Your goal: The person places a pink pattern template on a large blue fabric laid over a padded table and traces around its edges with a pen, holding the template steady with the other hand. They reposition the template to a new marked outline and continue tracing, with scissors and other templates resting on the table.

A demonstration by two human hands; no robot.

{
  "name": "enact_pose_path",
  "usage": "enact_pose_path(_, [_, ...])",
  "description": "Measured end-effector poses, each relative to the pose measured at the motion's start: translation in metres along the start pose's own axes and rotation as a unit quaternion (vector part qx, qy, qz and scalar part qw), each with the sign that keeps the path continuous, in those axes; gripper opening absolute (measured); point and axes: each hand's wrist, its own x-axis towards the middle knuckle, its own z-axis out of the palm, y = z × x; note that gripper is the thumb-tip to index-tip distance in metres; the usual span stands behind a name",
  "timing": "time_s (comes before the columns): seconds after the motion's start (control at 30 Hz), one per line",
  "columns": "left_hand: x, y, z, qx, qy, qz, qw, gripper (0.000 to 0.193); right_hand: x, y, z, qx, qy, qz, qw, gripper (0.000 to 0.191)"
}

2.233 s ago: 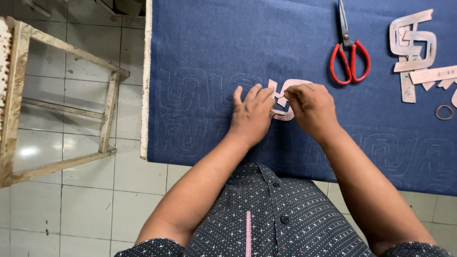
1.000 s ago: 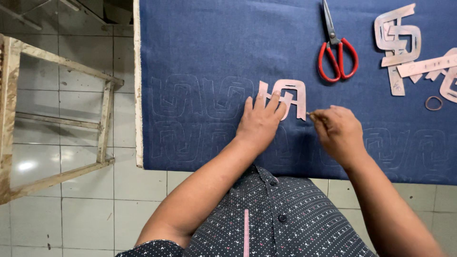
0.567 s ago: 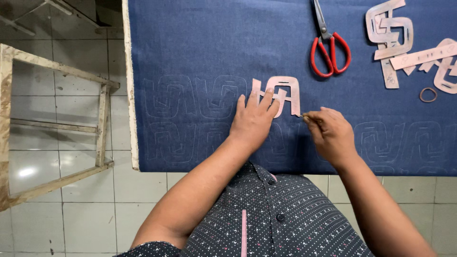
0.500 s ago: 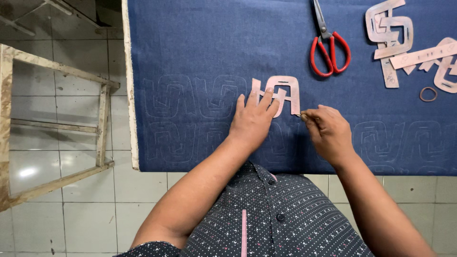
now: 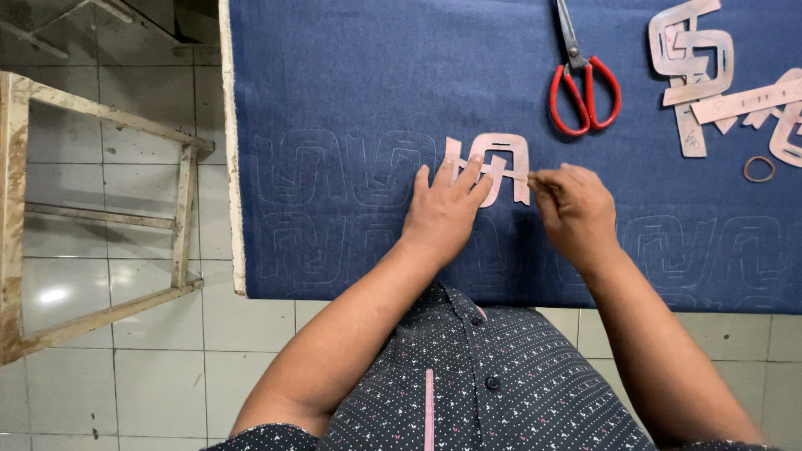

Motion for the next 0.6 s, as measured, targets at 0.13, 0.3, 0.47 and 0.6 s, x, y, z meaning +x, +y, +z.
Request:
enact_pose_path(0.13, [0.0, -0.001, 0.001, -0.02, 0.014, -0.005, 1.0, 0.047, 0.009, 0.0, 0.0, 0.014, -0.045, 0.068, 0.997, 0.008])
enact_pose_path(0.3, [-0.001, -0.003, 0.002, -0.048, 0.034, -0.015, 0.998, 0.048, 0.014, 0.001, 0.0, 0.022, -0.019, 0.055, 0.998, 0.009])
enact_pose_path(0.47, [0.0, -0.004, 0.002, -0.044, 0.026, -0.016, 0.999, 0.045, 0.025, 0.01, 0.005, -0.03, -0.012, 0.017, 0.999, 0.007])
enact_pose_path(0.6, [0.001, -0.005, 0.0, -0.038, 0.04, -0.009, 0.998, 0.043, 0.042, 0.014, 0.016, -0.012, 0.022, -0.012, 1.0, 0.007])
